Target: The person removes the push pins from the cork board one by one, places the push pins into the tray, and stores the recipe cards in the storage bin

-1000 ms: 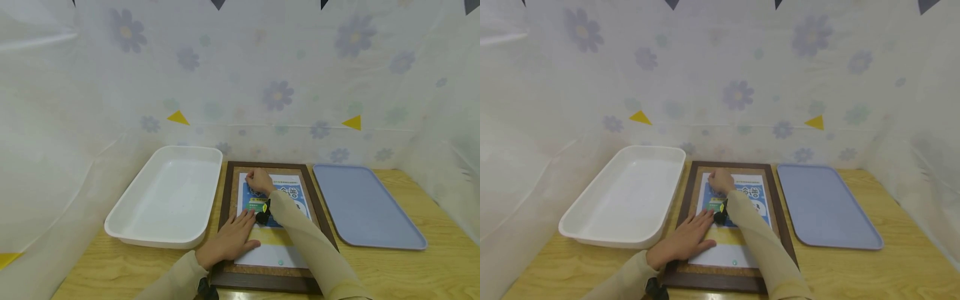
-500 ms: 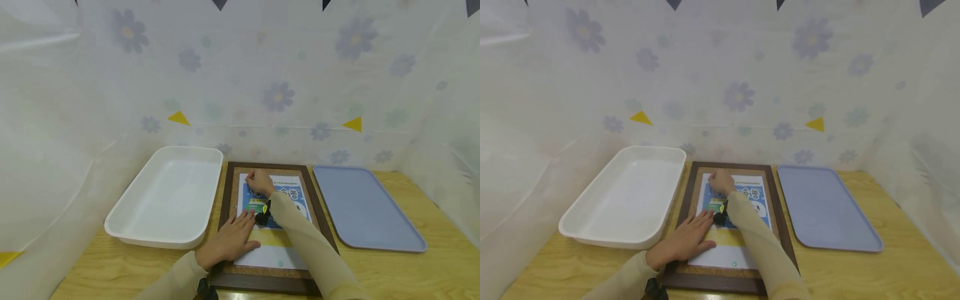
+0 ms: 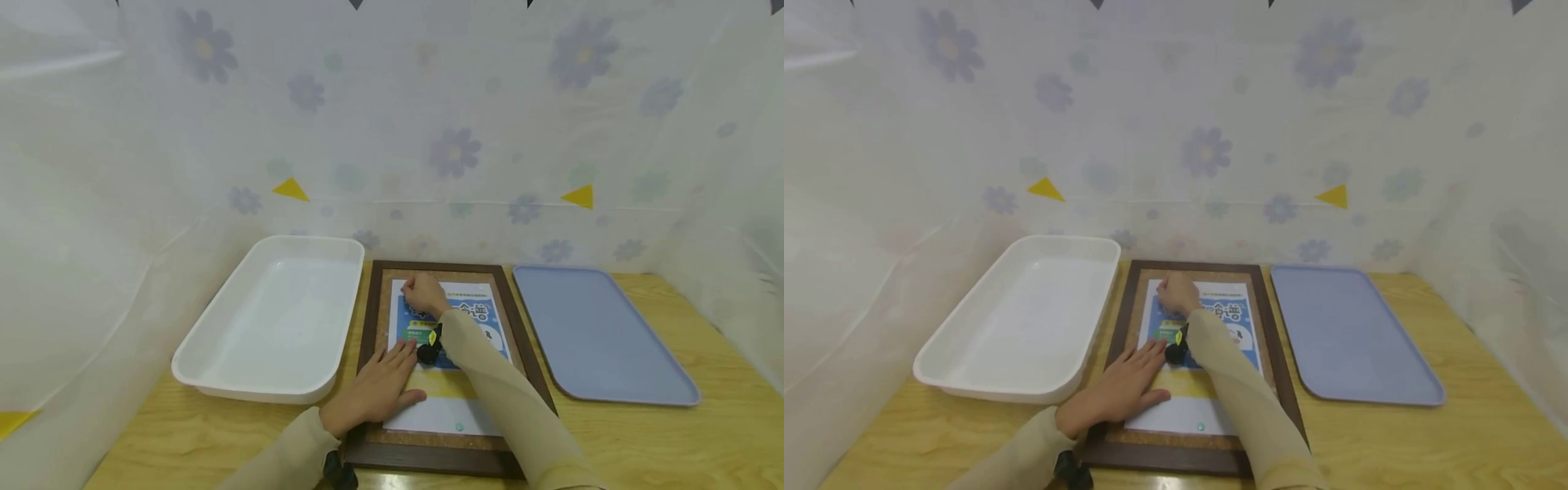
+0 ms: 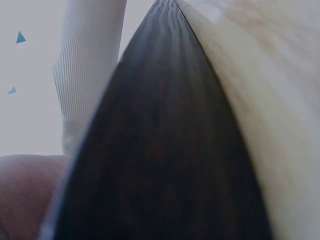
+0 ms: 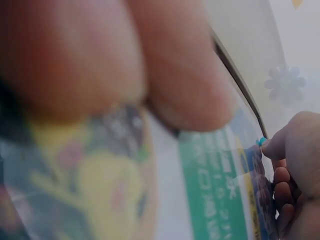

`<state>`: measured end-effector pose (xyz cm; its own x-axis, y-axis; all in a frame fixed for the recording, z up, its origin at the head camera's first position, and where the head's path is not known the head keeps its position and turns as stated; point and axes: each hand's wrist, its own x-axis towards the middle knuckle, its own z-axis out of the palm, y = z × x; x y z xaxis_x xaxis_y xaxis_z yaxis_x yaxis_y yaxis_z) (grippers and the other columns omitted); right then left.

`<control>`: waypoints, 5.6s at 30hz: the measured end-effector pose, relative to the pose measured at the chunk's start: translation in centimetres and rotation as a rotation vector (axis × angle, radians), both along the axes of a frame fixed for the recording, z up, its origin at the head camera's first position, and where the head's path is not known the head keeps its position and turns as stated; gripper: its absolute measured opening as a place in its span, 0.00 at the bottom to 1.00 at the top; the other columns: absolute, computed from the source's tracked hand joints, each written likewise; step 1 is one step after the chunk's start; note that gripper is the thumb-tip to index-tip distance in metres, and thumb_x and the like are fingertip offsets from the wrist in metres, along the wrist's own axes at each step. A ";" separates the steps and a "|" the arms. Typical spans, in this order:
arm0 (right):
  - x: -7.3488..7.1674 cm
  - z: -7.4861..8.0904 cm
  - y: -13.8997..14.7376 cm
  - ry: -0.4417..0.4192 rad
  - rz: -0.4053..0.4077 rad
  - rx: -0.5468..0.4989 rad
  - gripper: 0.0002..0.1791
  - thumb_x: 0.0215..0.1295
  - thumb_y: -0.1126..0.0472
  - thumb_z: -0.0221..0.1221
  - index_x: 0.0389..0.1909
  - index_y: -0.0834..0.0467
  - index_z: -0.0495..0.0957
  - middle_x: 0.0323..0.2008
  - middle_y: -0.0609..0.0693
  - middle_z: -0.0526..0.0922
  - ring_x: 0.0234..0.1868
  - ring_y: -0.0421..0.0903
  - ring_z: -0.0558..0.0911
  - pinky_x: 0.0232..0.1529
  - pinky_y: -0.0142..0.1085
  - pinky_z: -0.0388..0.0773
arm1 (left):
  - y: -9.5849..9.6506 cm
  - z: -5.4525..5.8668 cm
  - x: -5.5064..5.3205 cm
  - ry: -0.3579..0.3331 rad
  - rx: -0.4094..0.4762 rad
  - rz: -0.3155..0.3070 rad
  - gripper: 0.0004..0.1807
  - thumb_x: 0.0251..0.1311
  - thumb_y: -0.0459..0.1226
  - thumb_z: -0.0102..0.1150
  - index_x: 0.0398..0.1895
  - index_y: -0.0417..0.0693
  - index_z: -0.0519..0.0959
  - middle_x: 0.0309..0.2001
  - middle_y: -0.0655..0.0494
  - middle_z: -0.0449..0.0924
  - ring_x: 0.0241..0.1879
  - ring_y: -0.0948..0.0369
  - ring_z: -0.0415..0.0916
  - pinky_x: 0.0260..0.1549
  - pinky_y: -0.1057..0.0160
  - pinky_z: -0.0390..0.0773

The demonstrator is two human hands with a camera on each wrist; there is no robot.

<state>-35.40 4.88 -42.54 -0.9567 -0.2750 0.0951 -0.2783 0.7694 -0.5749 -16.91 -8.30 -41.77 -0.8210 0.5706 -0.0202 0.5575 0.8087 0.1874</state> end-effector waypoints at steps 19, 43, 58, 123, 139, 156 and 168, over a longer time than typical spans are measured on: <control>0.3 0.3 -0.4 0.009 0.080 -0.012 0.19 0.68 0.62 0.47 0.14 0.57 0.72 0.12 0.46 0.67 0.14 0.41 0.65 0.20 0.33 0.64 | -0.3 0.3 0.4 -0.015 0.004 0.009 0.39 0.70 0.57 0.42 0.74 0.40 0.56 0.76 0.46 0.48 0.75 0.50 0.47 0.71 0.44 0.48; 0.5 -0.4 0.2 -0.045 0.114 -0.155 0.12 0.71 0.64 0.50 0.42 0.65 0.80 0.28 0.53 0.78 0.20 0.41 0.72 0.28 0.34 0.72 | -0.6 0.5 0.6 -0.027 0.035 -0.001 0.38 0.70 0.55 0.45 0.74 0.40 0.56 0.76 0.45 0.49 0.75 0.49 0.48 0.71 0.43 0.48; 0.7 -0.1 0.5 -0.040 0.124 -0.037 0.09 0.71 0.64 0.52 0.41 0.63 0.80 0.36 0.55 0.82 0.28 0.44 0.76 0.38 0.40 0.77 | -0.6 0.2 0.5 -0.018 0.019 -0.009 0.38 0.70 0.56 0.43 0.74 0.40 0.55 0.76 0.45 0.48 0.75 0.49 0.47 0.71 0.44 0.47; 3.3 1.4 7.1 -0.052 0.004 0.028 0.11 0.71 0.61 0.49 0.43 0.63 0.77 0.36 0.56 0.81 0.33 0.47 0.77 0.40 0.44 0.75 | -1.3 0.3 0.0 -0.015 0.097 -0.024 0.40 0.66 0.54 0.51 0.72 0.36 0.58 0.74 0.41 0.52 0.74 0.45 0.50 0.69 0.40 0.50; 3.0 1.3 11.8 -0.041 -0.031 0.009 0.13 0.71 0.63 0.49 0.45 0.68 0.76 0.39 0.61 0.80 0.35 0.50 0.78 0.39 0.44 0.76 | -1.9 -0.1 -0.2 -0.018 0.122 -0.015 0.40 0.66 0.54 0.51 0.72 0.36 0.57 0.74 0.41 0.52 0.74 0.45 0.49 0.69 0.39 0.49; 3.3 0.9 17.6 0.009 -0.068 0.004 0.14 0.71 0.66 0.46 0.43 0.73 0.76 0.39 0.67 0.79 0.33 0.54 0.76 0.38 0.47 0.74 | -1.8 -0.2 -0.3 -0.019 0.111 -0.022 0.40 0.67 0.55 0.50 0.72 0.36 0.57 0.75 0.41 0.51 0.74 0.45 0.48 0.69 0.39 0.50; 3.2 0.6 21.4 -0.040 -0.135 0.001 0.17 0.70 0.65 0.45 0.46 0.75 0.75 0.42 0.70 0.79 0.36 0.57 0.78 0.37 0.46 0.76 | -1.8 0.0 -0.2 -0.028 0.118 -0.022 0.40 0.67 0.54 0.50 0.72 0.36 0.57 0.75 0.40 0.51 0.74 0.45 0.48 0.69 0.39 0.49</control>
